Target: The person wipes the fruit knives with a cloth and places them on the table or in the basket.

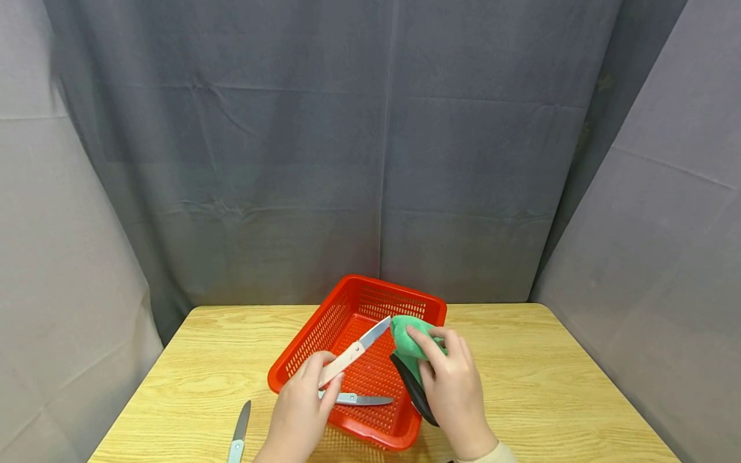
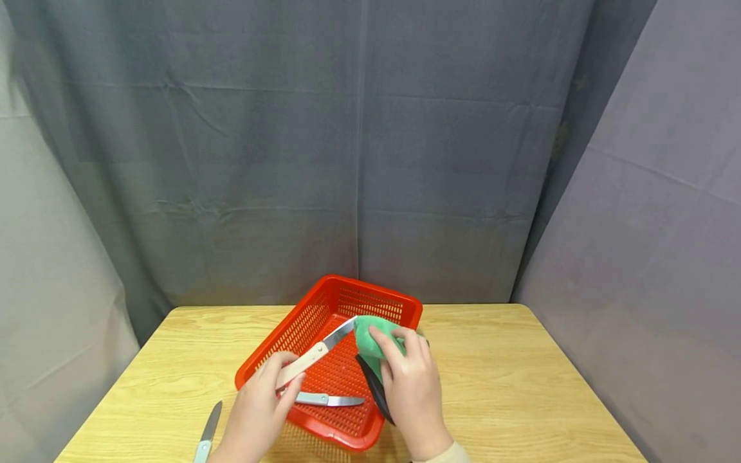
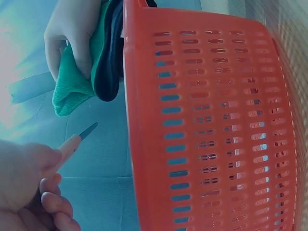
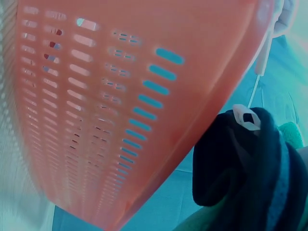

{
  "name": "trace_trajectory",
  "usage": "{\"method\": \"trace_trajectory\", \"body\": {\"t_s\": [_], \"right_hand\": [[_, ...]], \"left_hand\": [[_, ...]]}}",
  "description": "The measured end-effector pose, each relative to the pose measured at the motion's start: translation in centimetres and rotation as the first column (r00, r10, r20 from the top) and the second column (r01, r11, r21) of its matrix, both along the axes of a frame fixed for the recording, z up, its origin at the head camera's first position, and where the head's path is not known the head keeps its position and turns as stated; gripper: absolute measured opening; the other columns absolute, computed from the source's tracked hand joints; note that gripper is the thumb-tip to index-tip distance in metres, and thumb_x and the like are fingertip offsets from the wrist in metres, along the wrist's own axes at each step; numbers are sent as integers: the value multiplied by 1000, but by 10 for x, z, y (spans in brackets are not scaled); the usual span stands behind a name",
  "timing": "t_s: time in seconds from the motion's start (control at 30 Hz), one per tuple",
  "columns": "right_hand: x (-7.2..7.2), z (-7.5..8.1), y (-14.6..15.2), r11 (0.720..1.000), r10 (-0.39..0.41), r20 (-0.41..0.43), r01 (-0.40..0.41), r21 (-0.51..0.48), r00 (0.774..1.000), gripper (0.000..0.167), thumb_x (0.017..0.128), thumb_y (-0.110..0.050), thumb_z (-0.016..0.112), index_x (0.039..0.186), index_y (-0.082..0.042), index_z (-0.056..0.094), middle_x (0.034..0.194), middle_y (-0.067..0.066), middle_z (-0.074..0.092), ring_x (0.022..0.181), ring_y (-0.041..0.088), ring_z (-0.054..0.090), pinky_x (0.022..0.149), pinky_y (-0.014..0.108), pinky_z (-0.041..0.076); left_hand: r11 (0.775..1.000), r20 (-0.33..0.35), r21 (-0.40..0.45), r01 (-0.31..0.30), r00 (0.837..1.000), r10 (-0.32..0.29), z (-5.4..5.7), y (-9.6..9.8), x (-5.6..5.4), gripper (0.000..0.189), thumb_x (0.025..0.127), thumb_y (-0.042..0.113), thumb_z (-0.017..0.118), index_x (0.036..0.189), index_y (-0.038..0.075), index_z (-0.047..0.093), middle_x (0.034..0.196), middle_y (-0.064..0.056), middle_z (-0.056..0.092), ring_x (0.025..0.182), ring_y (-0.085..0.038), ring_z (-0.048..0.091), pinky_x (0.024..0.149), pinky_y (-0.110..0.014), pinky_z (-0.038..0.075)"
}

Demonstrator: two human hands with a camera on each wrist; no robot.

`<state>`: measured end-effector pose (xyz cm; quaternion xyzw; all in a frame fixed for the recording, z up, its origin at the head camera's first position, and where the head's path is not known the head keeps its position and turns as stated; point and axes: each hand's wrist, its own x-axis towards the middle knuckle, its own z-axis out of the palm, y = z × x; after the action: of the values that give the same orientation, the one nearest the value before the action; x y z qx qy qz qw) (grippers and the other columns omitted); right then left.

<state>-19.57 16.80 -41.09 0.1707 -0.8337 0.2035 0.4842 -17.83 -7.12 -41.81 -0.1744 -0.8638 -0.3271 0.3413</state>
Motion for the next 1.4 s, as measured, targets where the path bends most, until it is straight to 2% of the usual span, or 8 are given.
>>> {"method": "trace_trajectory", "body": {"t_s": [0.2,0.3,0.4,0.57,0.73,1.0,1.4], "right_hand": [[4,2,-2,999,43,11,-43,30,999,58,75,10,76,123,-22,75,110,13,64,88,28,59,72,43,55],[5,2,-3,995,77,21,-78,59,997,60,74,9,79,124,-24,74,110,12,64,90,28,59,72,43,56],[5,2,-4,990,103,31,-106,97,994,65,71,10,82,124,-25,73,109,11,64,91,27,59,73,42,57],[4,0,-7,982,129,30,-132,137,991,70,67,12,85,124,-27,74,110,9,64,97,26,62,74,41,58],[5,-2,-10,976,150,48,-155,151,988,68,68,11,85,123,-26,74,111,7,64,98,25,63,73,40,58],[5,-4,-11,978,127,122,-145,150,984,65,71,8,86,124,-28,74,111,5,63,95,23,62,72,37,57],[4,-5,-8,988,87,145,-105,117,985,64,70,9,86,122,-26,75,111,6,62,92,20,57,70,34,57]], "left_hand": [[1000,22,1,-1,1000,1,-1,1,0,33,85,10,82,114,12,67,93,5,66,70,-4,52,62,-25,46],[1000,32,-11,-1,999,2,-1,1,0,33,86,11,81,117,11,69,100,4,69,77,-7,61,69,-30,52],[1000,43,-19,1,999,0,-1,1,0,33,87,11,81,118,12,70,102,5,70,81,-7,63,71,-31,53],[1000,27,-25,8,1000,-7,-1,1,0,34,86,10,82,118,15,70,96,8,67,76,-4,55,67,-27,49],[1000,33,-27,11,999,-10,-1,2,0,35,86,10,82,118,17,70,91,10,63,73,-2,50,64,-24,45],[999,33,-33,21,999,-20,-2,1,0,33,85,9,82,116,18,71,87,12,59,71,-2,47,64,-23,44],[999,-5,-19,40,999,-40,0,-1,0,35,80,6,83,111,19,72,83,12,57,70,-1,46,63,-22,43]]}}
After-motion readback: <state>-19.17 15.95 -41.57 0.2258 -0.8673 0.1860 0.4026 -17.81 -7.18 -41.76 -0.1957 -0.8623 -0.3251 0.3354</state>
